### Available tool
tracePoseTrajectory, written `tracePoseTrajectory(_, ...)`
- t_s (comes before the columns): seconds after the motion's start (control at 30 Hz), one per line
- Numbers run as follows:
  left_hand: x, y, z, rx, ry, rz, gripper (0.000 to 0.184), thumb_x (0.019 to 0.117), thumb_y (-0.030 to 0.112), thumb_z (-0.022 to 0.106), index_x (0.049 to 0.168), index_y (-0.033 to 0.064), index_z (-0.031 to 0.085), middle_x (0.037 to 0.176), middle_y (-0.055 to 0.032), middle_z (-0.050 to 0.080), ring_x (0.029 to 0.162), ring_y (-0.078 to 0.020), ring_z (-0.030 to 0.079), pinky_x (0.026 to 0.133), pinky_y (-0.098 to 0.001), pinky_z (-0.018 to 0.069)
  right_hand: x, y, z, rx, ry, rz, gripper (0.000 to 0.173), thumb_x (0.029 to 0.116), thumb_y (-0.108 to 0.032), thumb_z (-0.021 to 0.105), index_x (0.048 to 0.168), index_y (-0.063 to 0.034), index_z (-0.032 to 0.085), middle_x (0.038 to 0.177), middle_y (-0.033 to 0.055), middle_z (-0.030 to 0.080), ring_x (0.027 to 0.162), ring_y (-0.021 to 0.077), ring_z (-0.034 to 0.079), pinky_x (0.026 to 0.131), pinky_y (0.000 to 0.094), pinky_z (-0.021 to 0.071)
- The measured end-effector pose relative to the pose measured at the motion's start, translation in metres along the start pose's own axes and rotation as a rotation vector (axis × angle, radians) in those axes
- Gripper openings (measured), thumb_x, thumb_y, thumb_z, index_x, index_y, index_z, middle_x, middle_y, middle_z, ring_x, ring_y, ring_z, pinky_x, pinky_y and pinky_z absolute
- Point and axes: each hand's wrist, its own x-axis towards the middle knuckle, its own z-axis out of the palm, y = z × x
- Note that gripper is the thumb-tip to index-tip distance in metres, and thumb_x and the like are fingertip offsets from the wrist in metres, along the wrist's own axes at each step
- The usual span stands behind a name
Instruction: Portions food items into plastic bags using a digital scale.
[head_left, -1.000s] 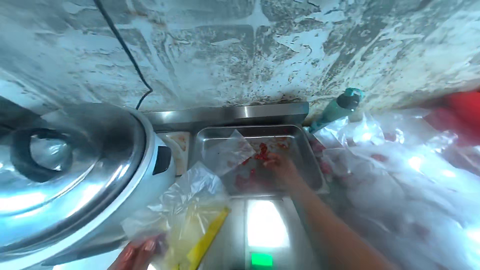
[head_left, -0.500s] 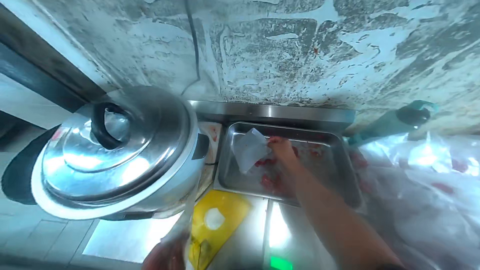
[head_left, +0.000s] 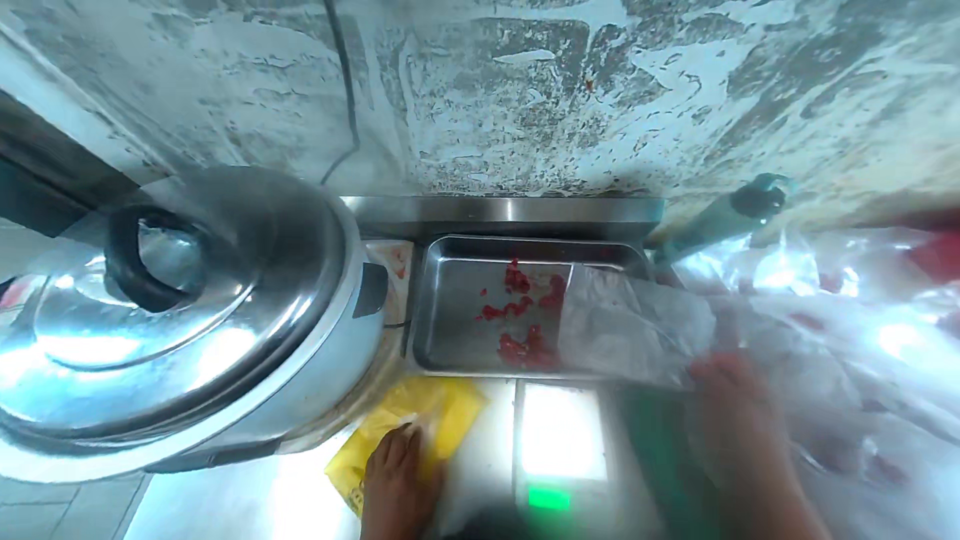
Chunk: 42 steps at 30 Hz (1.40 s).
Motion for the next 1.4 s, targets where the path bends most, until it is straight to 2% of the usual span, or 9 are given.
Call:
tracePoseTrajectory(0.13, -0.01, 0.003, 0.005, 0.098, -0.093, -0.063, 0.076, 0.0896, 0.061, 0.061, 0.132, -0.0008, 0.066, 0.137, -0.0287, 0.059, 0.133, -0.0514, 0.051, 0.107, -0.0667, 0.0402, -0.031, 0.022, -0.029, 0.07, 0.053, 0.039, 0.011, 0.0982, -0.002, 0.053, 0.093, -0.0045, 0.062, 0.072, -0.0015, 0.063, 0.061, 0.0084, 0.061, 0.059, 0.0261, 0.0565)
tracePoseTrajectory(0.27, -0.009, 0.015, 0.005, 0.066, -0.071, -0.046, 0.049, 0.0953, 0.042, 0.06, 0.116, -0.0008, 0.074, 0.125, -0.0287, 0.066, 0.125, -0.0494, 0.058, 0.104, -0.0648, 0.0436, -0.046, 0.028, -0.039, 0.074, 0.075, 0.076, 0.009, 0.0974, -0.003, 0.055, 0.095, -0.0044, 0.063, 0.075, 0.0001, 0.063, 0.065, 0.0105, 0.063, 0.059, 0.0275, 0.0568)
tracePoseTrajectory(0.5, 0.011, 0.025, -0.029, -0.282, -0.03, -0.478, 0.042, 0.1029, 0.009, 0.051, 0.141, -0.0081, 0.05, 0.124, -0.0302, 0.064, 0.1, -0.0422, 0.069, 0.089, -0.0589, 0.055, -0.048, 0.023, -0.041, 0.099, 0.071, 0.073, 0.007, 0.0967, -0.003, 0.056, 0.098, -0.0038, 0.063, 0.076, -0.0002, 0.064, 0.065, 0.0093, 0.063, 0.06, 0.0273, 0.0581)
tracePoseTrajectory(0.6, 0.018, 0.007, -0.023, -0.251, 0.047, -0.43, 0.065, 0.0947, 0.004, 0.06, 0.155, -0.0008, 0.037, 0.158, -0.0247, 0.041, 0.115, -0.0385, 0.065, 0.093, -0.0556, 0.0542, -0.047, 0.021, -0.038, 0.1, 0.064, 0.077, 0.008, 0.0968, -0.002, 0.056, 0.098, -0.0031, 0.063, 0.076, 0.0015, 0.064, 0.065, 0.0107, 0.064, 0.061, 0.0282, 0.0583)
tracePoseTrajectory(0.7, 0.021, -0.022, 0.003, 0.025, 0.054, -0.192, 0.032, 0.0871, 0.015, 0.067, 0.115, 0.0013, 0.075, 0.154, -0.0288, 0.044, 0.136, -0.0567, 0.044, 0.103, -0.0697, 0.0408, -0.044, 0.015, -0.039, 0.085, 0.087, 0.081, 0.009, 0.0988, -0.002, 0.054, 0.098, -0.0029, 0.063, 0.077, 0.0014, 0.064, 0.066, 0.0104, 0.064, 0.061, 0.0283, 0.059)
tracePoseTrajectory(0.83, 0.025, -0.027, 0.011, 0.042, 0.02, -0.092, 0.018, 0.0937, 0.008, 0.059, 0.095, -0.0019, 0.075, 0.126, -0.0228, 0.068, 0.133, -0.0505, 0.052, 0.111, -0.0648, 0.0379, -0.033, 0.009, -0.05, 0.122, 0.153, 0.047, 0.01, 0.1004, -0.004, 0.052, 0.095, -0.0059, 0.06, 0.074, -0.001, 0.061, 0.063, 0.0096, 0.061, 0.058, 0.0278, 0.0567)
tracePoseTrajectory(1.0, 0.025, -0.004, -0.023, -0.266, -0.274, -0.274, 0.038, 0.098, 0.011, 0.06, 0.135, 0.0005, 0.061, 0.111, -0.0192, 0.072, 0.097, -0.0354, 0.072, 0.088, -0.0558, 0.0567, -0.027, 0.006, -0.063, 0.131, 0.209, 0.08, 0.006, 0.1006, -0.006, 0.053, 0.099, -0.006, 0.059, 0.075, 0.0005, 0.062, 0.063, 0.0118, 0.063, 0.057, 0.0307, 0.0579)
tracePoseTrajectory(1.17, 0.052, -0.011, -0.038, -0.144, -0.765, -0.273, 0.039, 0.1006, 0.018, 0.057, 0.139, 0.0157, 0.066, 0.119, -0.0171, 0.073, 0.112, -0.035, 0.068, 0.101, -0.0559, 0.0498, -0.035, 0.022, -0.069, 0.14, 0.202, 0.071, 0.007, 0.0996, -0.005, 0.052, 0.1, -0.0068, 0.059, 0.08, -0.0004, 0.063, 0.067, 0.0103, 0.063, 0.06, 0.0295, 0.0578)
tracePoseTrajectory(1.4, 0.072, 0.014, -0.04, 0.2, -0.796, -0.256, 0.067, 0.1007, 0.016, 0.052, 0.164, 0.0219, 0.028, 0.141, -0.0196, 0.059, 0.131, -0.041, 0.055, 0.102, -0.0583, 0.0483, -0.044, 0.025, -0.067, 0.19, 0.208, 0.091, 0.009, 0.0997, -0.004, 0.052, 0.097, -0.0077, 0.06, 0.078, -0.0011, 0.064, 0.066, 0.0096, 0.064, 0.059, 0.0273, 0.058)
